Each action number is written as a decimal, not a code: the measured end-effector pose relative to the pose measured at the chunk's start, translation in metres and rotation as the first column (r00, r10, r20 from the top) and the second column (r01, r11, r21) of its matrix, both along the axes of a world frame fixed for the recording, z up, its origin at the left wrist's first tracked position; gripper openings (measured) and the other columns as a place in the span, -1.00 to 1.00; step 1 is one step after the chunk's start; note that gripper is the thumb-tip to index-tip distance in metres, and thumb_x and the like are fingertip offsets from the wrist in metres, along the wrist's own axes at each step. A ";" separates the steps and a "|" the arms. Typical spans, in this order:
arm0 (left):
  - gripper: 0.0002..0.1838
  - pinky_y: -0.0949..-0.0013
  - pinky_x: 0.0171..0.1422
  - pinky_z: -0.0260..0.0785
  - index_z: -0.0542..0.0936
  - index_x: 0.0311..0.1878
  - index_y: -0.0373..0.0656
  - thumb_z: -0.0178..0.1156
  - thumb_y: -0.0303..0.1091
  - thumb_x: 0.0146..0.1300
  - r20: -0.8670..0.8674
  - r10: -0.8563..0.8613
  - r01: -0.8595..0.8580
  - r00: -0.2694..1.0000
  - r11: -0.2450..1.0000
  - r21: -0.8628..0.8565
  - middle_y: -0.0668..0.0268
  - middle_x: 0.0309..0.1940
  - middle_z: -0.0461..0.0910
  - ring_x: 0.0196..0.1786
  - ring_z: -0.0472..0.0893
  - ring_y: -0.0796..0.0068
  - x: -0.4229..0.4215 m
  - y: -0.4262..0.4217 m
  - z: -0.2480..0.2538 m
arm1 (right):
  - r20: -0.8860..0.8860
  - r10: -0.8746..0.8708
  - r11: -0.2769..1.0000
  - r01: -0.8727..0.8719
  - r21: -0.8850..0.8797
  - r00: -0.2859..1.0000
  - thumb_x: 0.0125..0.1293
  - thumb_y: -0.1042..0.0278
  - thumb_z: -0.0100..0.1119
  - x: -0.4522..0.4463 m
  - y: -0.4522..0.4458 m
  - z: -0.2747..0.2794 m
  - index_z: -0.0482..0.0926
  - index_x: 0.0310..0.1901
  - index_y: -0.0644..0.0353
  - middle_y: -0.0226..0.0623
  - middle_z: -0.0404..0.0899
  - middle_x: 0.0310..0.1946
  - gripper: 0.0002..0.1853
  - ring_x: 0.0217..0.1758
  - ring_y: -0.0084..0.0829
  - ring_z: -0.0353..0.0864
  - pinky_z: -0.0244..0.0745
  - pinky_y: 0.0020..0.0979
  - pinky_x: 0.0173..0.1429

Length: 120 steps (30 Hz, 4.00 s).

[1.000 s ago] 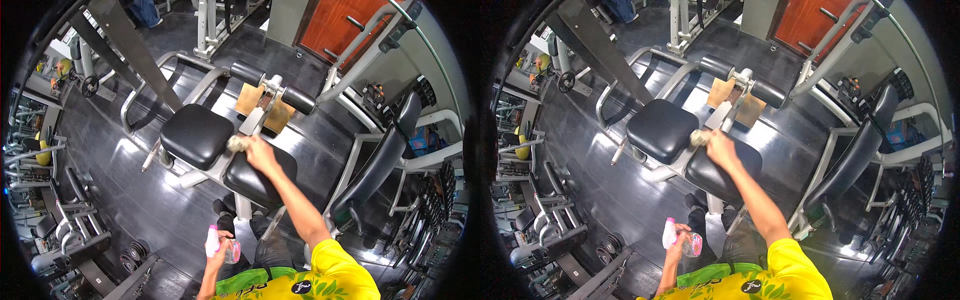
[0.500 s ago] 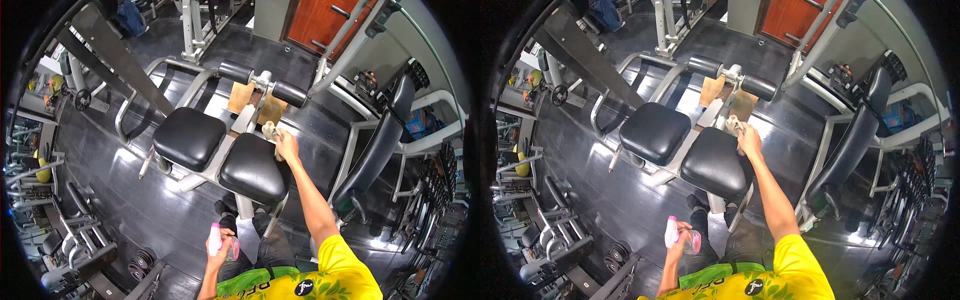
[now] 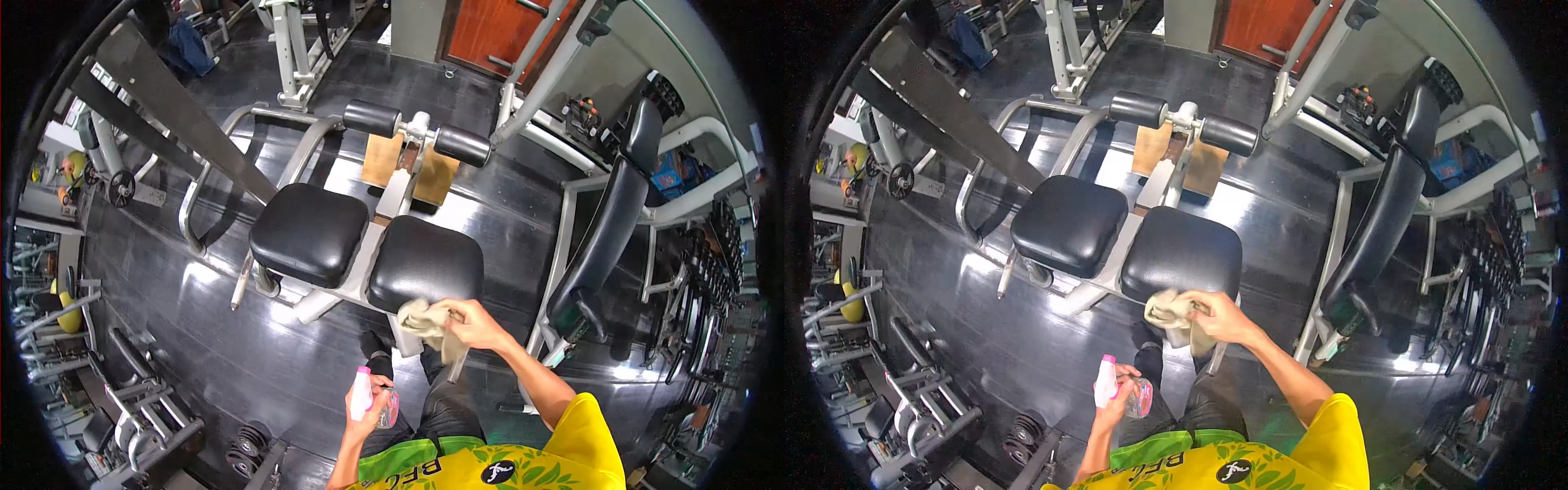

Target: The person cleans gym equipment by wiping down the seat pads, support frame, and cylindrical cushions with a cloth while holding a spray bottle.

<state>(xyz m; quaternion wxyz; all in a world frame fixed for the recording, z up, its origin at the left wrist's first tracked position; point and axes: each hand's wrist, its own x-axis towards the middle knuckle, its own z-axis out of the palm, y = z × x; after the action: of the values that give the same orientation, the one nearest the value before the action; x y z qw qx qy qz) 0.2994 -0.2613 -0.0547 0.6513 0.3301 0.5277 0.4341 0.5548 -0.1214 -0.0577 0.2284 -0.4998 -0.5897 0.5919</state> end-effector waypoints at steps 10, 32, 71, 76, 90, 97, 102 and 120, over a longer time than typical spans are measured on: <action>-0.77 0.48 -0.29 0.43 0.40 -0.11 -0.28 0.17 -0.57 0.18 0.023 -0.130 0.130 0.991 0.992 -0.002 0.10 -0.19 0.55 -0.42 0.53 0.59 -0.061 0.017 -0.005 | 0.335 -0.313 0.909 0.178 0.378 0.889 0.23 0.13 0.14 -0.016 0.058 -0.039 0.30 0.30 -0.02 0.03 0.33 0.20 -0.41 0.28 -0.01 0.30 0.22 -0.15 0.30; -0.78 0.49 -0.28 0.44 0.40 -0.13 -0.29 0.18 -0.57 0.18 0.001 -0.209 0.209 0.978 0.978 -0.023 0.09 -0.18 0.54 -0.40 0.53 0.57 -0.093 0.041 -0.004 | 0.592 -0.181 0.868 -0.155 0.471 0.785 0.10 0.30 0.24 -0.091 0.111 -0.078 0.65 -0.11 0.01 -0.31 0.51 -0.04 -0.73 0.01 -0.15 0.43 0.38 -0.14 0.06; -0.80 0.55 -0.37 0.39 0.44 -0.16 -0.29 0.20 -0.58 0.14 0.007 -0.248 0.249 0.969 0.968 -0.016 0.25 -0.24 0.58 -0.47 0.52 0.65 -0.032 0.011 0.013 | 0.596 -0.271 0.880 -0.056 0.471 0.756 0.21 0.34 0.08 -0.053 0.134 -0.090 0.56 0.04 0.02 -0.15 0.44 -0.05 -0.67 0.05 -0.04 0.41 0.42 -0.10 0.09; -0.81 0.55 -0.37 0.39 0.45 -0.17 -0.30 0.20 -0.57 0.15 -0.003 -0.245 0.245 0.970 0.970 0.001 0.25 -0.24 0.58 -0.47 0.53 0.65 -0.024 0.011 0.014 | 0.748 -0.187 0.949 -0.079 0.306 0.637 0.26 0.29 0.05 0.047 0.108 -0.101 0.53 0.06 0.01 -0.16 0.49 -0.09 -0.67 -0.01 -0.06 0.44 0.42 -0.12 0.08; -0.78 0.51 -0.27 0.41 0.39 -0.15 -0.30 0.17 -0.62 0.16 0.036 -0.161 0.163 0.986 0.986 -0.035 0.12 -0.18 0.54 -0.38 0.54 0.58 -0.015 0.001 0.006 | 0.552 -0.308 0.853 -0.032 0.521 0.775 0.16 0.35 0.16 -0.018 0.108 -0.097 0.51 0.08 -0.04 -0.15 0.44 -0.08 -0.60 -0.02 -0.07 0.44 0.41 -0.07 0.02; -0.80 0.51 -0.26 0.41 0.39 -0.15 -0.29 0.17 -0.58 0.18 0.044 -0.200 0.201 0.979 0.980 -0.008 0.13 -0.19 0.55 -0.37 0.52 0.60 -0.008 0.003 0.009 | 0.661 -0.275 0.850 -0.144 0.506 0.699 0.06 0.53 0.07 -0.018 -0.003 -0.023 0.49 0.14 -0.15 -0.25 0.44 -0.05 -0.45 -0.11 -0.16 0.38 0.36 -0.19 -0.02; -0.79 0.51 -0.27 0.40 0.40 -0.14 -0.30 0.17 -0.58 0.17 0.013 -0.227 0.227 0.974 0.974 -0.004 0.13 -0.19 0.55 -0.38 0.52 0.60 -0.010 0.011 0.015 | 0.642 -0.240 0.830 -0.190 0.525 0.728 0.03 0.57 0.07 -0.015 -0.056 -0.013 0.54 0.07 -0.17 -0.30 0.46 -0.12 -0.47 -0.11 -0.21 0.40 0.45 -0.21 -0.04; -0.77 0.49 -0.32 0.43 0.40 -0.13 -0.28 0.20 -0.54 0.17 -0.051 -0.048 0.049 0.998 0.999 0.018 0.11 -0.20 0.55 -0.43 0.53 0.58 0.009 -0.011 0.015 | 0.676 -0.277 0.954 0.110 0.281 0.683 0.26 0.13 0.11 0.045 0.079 -0.100 0.52 0.08 0.02 -0.24 0.43 0.11 -0.62 0.12 -0.07 0.37 0.35 -0.06 0.13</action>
<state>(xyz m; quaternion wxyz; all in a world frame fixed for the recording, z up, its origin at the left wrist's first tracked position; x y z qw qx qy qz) 0.3082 -0.2722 -0.0401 0.6449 0.3596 0.5317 0.4148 0.5993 -0.0428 -0.1578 0.0993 -0.7200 -0.6363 0.2586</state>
